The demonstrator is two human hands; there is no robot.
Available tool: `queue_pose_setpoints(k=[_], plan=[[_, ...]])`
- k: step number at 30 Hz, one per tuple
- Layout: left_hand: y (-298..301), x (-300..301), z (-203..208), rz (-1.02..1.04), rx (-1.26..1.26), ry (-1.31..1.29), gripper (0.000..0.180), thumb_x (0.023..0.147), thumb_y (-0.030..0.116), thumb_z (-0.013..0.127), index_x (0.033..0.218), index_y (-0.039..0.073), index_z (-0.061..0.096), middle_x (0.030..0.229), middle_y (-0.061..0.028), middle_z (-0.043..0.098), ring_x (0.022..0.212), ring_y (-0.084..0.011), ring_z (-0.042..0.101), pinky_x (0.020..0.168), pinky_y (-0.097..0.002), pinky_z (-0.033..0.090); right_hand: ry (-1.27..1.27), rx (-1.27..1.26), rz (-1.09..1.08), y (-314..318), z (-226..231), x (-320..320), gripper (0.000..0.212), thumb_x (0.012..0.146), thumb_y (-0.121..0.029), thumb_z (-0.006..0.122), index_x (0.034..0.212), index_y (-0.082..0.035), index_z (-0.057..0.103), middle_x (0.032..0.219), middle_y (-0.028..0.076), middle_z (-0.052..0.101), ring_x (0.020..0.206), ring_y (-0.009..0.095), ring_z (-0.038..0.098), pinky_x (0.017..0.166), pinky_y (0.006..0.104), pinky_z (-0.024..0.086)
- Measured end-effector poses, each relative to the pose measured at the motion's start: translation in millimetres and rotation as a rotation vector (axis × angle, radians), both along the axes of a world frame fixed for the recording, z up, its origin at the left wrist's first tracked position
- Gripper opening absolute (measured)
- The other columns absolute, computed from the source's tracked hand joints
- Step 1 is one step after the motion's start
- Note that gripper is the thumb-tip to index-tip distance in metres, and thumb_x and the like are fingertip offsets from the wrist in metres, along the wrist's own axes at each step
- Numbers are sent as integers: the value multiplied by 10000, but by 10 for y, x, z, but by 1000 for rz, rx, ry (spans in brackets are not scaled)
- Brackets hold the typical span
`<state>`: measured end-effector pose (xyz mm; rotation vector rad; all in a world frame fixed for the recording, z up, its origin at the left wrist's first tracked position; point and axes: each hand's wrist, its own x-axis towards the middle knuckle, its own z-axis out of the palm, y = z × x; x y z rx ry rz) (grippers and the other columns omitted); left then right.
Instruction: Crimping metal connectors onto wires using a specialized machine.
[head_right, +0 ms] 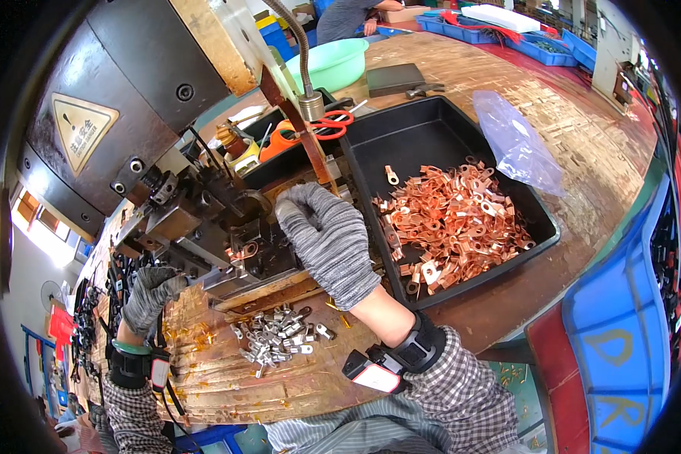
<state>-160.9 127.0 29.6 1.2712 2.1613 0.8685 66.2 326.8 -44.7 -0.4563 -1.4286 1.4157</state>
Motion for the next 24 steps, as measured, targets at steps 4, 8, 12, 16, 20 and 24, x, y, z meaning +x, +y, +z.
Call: queue_pose_setpoints(k=[4, 8, 12, 16, 20, 24], plan=[[57, 0, 5, -40, 16, 6, 385, 757, 277, 711, 966, -19, 581, 811, -73, 623, 701, -134, 566, 624, -262, 460, 38, -33, -9, 23, 6, 47, 173, 831, -142, 602, 911, 11, 614, 752, 46, 614, 657, 85, 539, 627, 229, 458], [51, 5, -7, -62, 16, 11, 390, 745, 293, 721, 938, -26, 605, 765, -67, 618, 666, -135, 560, 603, -255, 452, 21, -68, -16, 6, 26, 50, 157, 834, -135, 599, 905, 5, 611, 730, 33, 597, 649, 72, 520, 613, 221, 447], [20, 94, 30, -65, 38, 7, 420, 744, 342, 714, 904, -33, 614, 758, -55, 612, 649, -131, 549, 598, -251, 443, 98, -65, -35, -6, 41, 72, 134, 843, -132, 590, 895, -10, 607, 706, -4, 565, 620, 49, 482, 580, 203, 425], [-2, 226, 32, -266, -14, 197, 325, 824, 290, 627, 735, -22, 619, 560, -57, 519, 534, -114, 454, 502, -273, 373, 160, -155, -7, -33, 40, 200, 140, 852, -139, 581, 920, -17, 595, 698, -37, 535, 592, 28, 444, 545, 181, 393], [-183, 410, 8, -273, -34, 162, 344, 820, 313, 620, 683, -1, 592, 540, -68, 486, 492, -151, 432, 479, -297, 352, 72, -219, 298, -414, -3, 427, 234, 849, -203, 597, 982, -11, 575, 766, -26, 559, 659, 43, 488, 602, 191, 429], [-297, 516, -80, -388, 79, 389, 326, 803, 320, 629, 675, 23, 593, 549, -102, 484, 478, -248, 461, 470, -330, 350, -114, 0, 427, -767, -151, 532, 313, 842, -277, 605, 1021, -22, 579, 773, 26, 599, 670, 109, 551, 616, 248, 454]])
